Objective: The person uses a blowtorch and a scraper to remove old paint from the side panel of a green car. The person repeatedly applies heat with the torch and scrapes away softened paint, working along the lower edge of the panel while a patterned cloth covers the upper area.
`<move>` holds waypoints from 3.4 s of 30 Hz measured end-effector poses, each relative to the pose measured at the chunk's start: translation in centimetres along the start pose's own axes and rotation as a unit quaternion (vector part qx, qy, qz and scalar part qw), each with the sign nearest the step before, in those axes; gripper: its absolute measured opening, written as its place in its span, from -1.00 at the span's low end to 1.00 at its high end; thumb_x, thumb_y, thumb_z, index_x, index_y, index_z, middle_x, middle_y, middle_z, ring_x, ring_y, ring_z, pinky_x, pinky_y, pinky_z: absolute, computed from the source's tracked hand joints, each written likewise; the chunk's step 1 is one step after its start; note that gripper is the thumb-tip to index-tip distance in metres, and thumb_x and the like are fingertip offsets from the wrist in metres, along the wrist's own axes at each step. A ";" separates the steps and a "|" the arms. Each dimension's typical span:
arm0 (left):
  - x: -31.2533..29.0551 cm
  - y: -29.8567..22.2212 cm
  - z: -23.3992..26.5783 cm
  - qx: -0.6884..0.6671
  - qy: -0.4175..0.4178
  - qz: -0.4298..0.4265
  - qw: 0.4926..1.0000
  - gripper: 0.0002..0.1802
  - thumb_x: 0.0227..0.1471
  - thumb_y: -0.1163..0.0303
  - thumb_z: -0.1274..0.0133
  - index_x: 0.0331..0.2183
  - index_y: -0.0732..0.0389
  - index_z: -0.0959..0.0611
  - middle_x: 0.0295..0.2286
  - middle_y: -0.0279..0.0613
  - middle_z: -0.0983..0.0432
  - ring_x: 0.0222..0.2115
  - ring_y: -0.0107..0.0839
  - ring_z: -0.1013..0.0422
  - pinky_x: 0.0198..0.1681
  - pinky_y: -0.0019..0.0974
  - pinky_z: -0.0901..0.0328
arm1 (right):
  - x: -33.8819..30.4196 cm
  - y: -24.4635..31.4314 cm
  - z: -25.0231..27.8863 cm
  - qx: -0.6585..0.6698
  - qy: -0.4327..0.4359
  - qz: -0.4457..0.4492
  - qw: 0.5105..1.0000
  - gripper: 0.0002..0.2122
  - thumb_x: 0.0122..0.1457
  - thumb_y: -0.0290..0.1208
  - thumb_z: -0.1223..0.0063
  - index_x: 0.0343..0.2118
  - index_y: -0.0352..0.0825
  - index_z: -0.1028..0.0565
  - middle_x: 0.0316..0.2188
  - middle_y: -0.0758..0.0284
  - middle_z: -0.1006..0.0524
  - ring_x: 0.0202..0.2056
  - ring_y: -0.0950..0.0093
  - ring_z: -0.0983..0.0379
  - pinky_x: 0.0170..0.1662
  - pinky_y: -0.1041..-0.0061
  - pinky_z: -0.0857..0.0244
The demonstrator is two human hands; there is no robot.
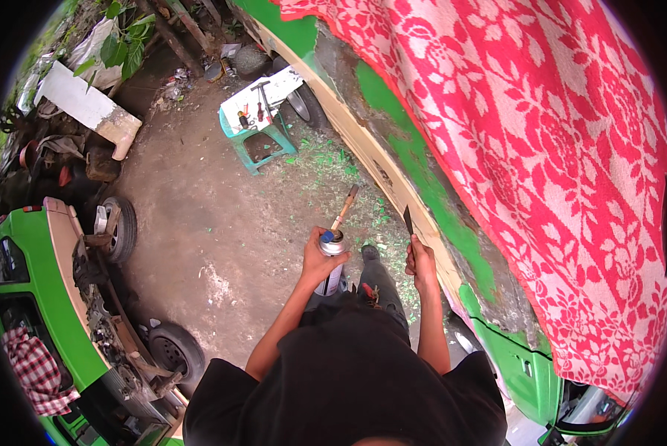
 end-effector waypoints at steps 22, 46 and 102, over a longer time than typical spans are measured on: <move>18.2 -0.6 5.9 -0.058 0.046 0.048 0.996 -0.42 -0.34 0.53 -0.40 -0.29 0.14 -0.37 -0.42 -0.36 -0.41 -0.38 -0.55 -0.37 -0.30 -0.37 -0.31 | 11.6 7.9 -15.1 -0.011 0.027 0.024 0.999 -0.57 0.27 -0.05 0.01 -0.63 -0.26 -0.31 -0.80 0.45 -0.22 -0.77 0.63 -0.06 -0.69 0.56 0.08; 36.5 0.0 7.8 -0.075 0.051 0.112 0.990 -0.36 -0.39 0.53 -0.36 -0.19 0.18 -0.42 -0.30 -0.26 -0.49 -0.26 -0.37 -0.43 -0.13 -0.25 -0.31 | 24.9 17.0 -25.0 -0.023 0.011 0.001 1.000 -0.59 0.23 0.01 0.05 -0.48 -0.31 -0.37 -0.83 0.57 -0.03 -0.79 0.66 0.12 -0.68 0.54 0.21; 41.7 3.2 6.4 -0.120 0.076 0.150 0.978 -0.40 -0.38 0.57 -0.32 -0.18 0.21 -0.46 -0.34 -0.28 -0.53 -0.30 -0.42 -0.46 -0.13 -0.29 -0.32 | 34.3 15.1 -27.2 -0.059 -0.089 0.015 0.994 -0.63 0.26 0.00 0.04 -0.47 -0.23 -0.35 -0.77 0.57 -0.10 -0.75 0.67 0.00 -0.69 0.57 0.08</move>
Point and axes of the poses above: each hand's wrist, its own x-axis towards the middle knuckle, its own z-axis out of the back of the hand, y = z × x, the point moved 4 cm from there along x, towards the middle knuckle
